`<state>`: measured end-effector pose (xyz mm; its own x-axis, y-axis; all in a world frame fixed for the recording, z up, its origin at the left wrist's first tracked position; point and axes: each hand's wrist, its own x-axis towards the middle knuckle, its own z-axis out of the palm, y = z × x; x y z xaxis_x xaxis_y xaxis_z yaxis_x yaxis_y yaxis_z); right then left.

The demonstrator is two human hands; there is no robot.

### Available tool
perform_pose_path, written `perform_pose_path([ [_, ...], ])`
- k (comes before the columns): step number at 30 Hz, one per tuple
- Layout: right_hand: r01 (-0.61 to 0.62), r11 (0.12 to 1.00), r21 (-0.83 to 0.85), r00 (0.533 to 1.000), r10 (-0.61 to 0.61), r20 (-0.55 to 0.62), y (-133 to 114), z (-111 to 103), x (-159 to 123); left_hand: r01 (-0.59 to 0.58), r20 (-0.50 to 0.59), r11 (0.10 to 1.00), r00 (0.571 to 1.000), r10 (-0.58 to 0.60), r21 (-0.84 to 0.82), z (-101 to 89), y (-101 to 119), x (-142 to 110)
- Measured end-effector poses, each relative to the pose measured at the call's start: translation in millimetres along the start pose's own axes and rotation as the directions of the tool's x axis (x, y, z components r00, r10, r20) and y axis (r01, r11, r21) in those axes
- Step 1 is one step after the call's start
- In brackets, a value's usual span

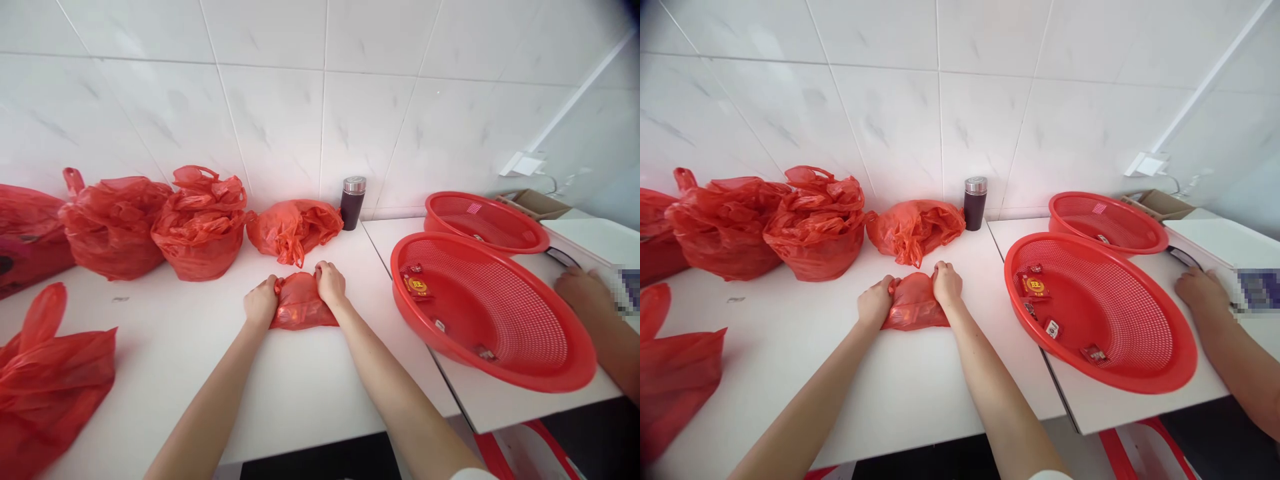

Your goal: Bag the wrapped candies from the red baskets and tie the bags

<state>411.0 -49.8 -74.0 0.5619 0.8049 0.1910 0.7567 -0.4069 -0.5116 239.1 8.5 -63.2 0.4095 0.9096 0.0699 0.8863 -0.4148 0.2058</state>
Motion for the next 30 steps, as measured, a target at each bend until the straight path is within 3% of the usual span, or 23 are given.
perform_pose_path([
  [9, 0.016, 0.999, 0.030, 1.000, -0.016, 0.002, 5, -4, -30, -0.007, 0.012, 1.000, 1.000, 0.007, 0.018, 0.4, -4, -36],
  [16, -0.007, 0.989, 0.147, 1.000, 0.003, 0.024, 6, -3, -30, 0.040, 0.025, 0.999, 0.999, -0.040, -0.008, -2.9, 5, -39],
  [20, -0.079, 0.949, 0.306, 0.996, 0.084, -0.003, 15, -6, -21, 0.070, 0.033, 0.994, 0.997, -0.068, -0.080, -7.7, 0, -38],
  [24, -0.187, 0.826, 0.531, 0.974, 0.227, -0.010, 23, -17, -4, 0.116, 0.059, 0.969, 0.993, -0.105, -0.218, -28.3, -10, -53],
  [28, -0.259, 0.632, 0.731, 0.949, 0.306, 0.071, 13, -33, 18, 0.084, 0.067, 0.907, 0.996, -0.062, -0.413, -56.1, -12, -99],
  [30, -0.265, 0.534, 0.803, 0.947, 0.302, 0.111, 2, -41, 28, 0.064, 0.069, 0.824, 0.997, -0.030, -0.563, -66.7, -14, -122],
])
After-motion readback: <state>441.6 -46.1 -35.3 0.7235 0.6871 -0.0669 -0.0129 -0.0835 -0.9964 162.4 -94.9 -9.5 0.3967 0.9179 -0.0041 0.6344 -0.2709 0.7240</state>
